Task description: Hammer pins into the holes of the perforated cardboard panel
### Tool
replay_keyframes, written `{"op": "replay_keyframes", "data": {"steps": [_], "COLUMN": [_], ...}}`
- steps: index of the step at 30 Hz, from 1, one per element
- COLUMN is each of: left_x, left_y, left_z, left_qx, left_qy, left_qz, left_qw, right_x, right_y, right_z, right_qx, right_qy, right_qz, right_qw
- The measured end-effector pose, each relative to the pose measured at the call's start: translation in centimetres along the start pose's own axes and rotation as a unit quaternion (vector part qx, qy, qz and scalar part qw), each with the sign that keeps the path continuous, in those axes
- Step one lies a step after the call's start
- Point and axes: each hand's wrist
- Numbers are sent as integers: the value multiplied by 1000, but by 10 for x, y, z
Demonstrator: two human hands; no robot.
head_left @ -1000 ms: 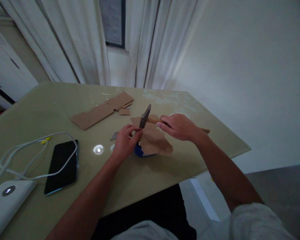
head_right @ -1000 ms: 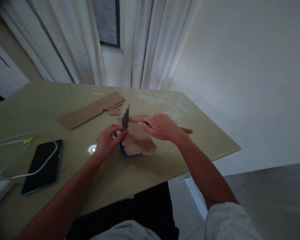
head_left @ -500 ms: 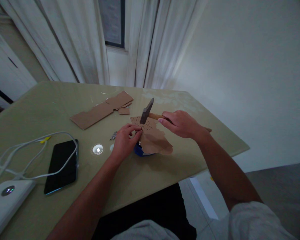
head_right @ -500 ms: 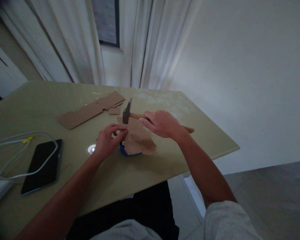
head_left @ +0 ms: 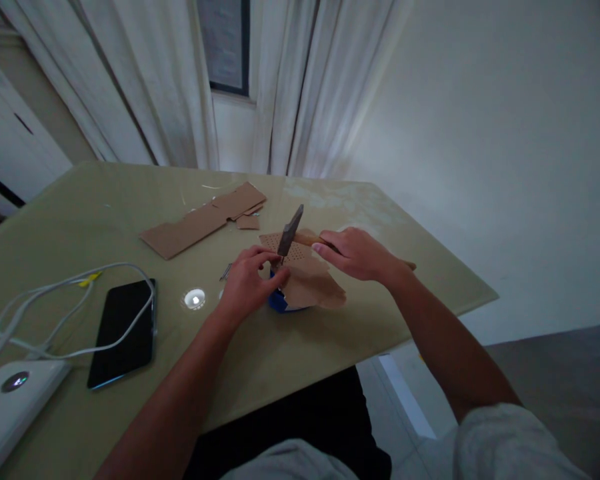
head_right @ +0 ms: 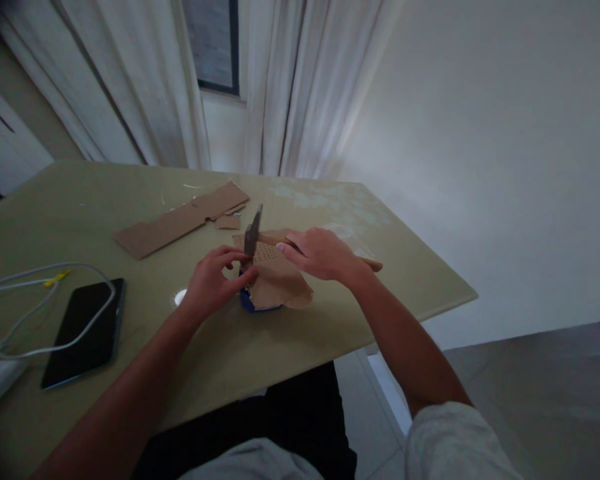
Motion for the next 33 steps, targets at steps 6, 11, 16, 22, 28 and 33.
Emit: {"op": "replay_keyframes", "data": {"steps": [6, 11, 16, 22, 28, 33], "left_x": [1, 0, -2, -1, -1, 0], "left_y": [0, -1, -1, 0, 0, 3], "left_z": [-1, -1, 0, -2, -4, -3], "left_qx": [10, 10, 6, 5, -3, -11], "left_qy": [12, 19, 29, 22, 10, -9], "left_qz": [12, 15, 21, 23, 32, 47], "left_qw": [1000, 1000, 999, 999, 999, 999], "right_x": [2, 0, -3, -1, -1, -4], "right_y": [1, 2, 4, 5, 6, 8], "right_z": [-3, -10, -14, -20, -25, -29], "right_qx": [15, 14, -1, 20, 0, 1], "right_qy": [7, 1, -19, 11, 3, -6], "right_qz": [-11, -9, -6, -13, -21, -11], "right_qw": [1000, 1000, 1000, 1000, 1000, 1000]}}
Point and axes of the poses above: each hand's wrist, its own y-axis away from the middle knuckle, its own z-axis out of the back of the hand, x = y × z, and after that the axes turned 13 degrees about -y, right-handed
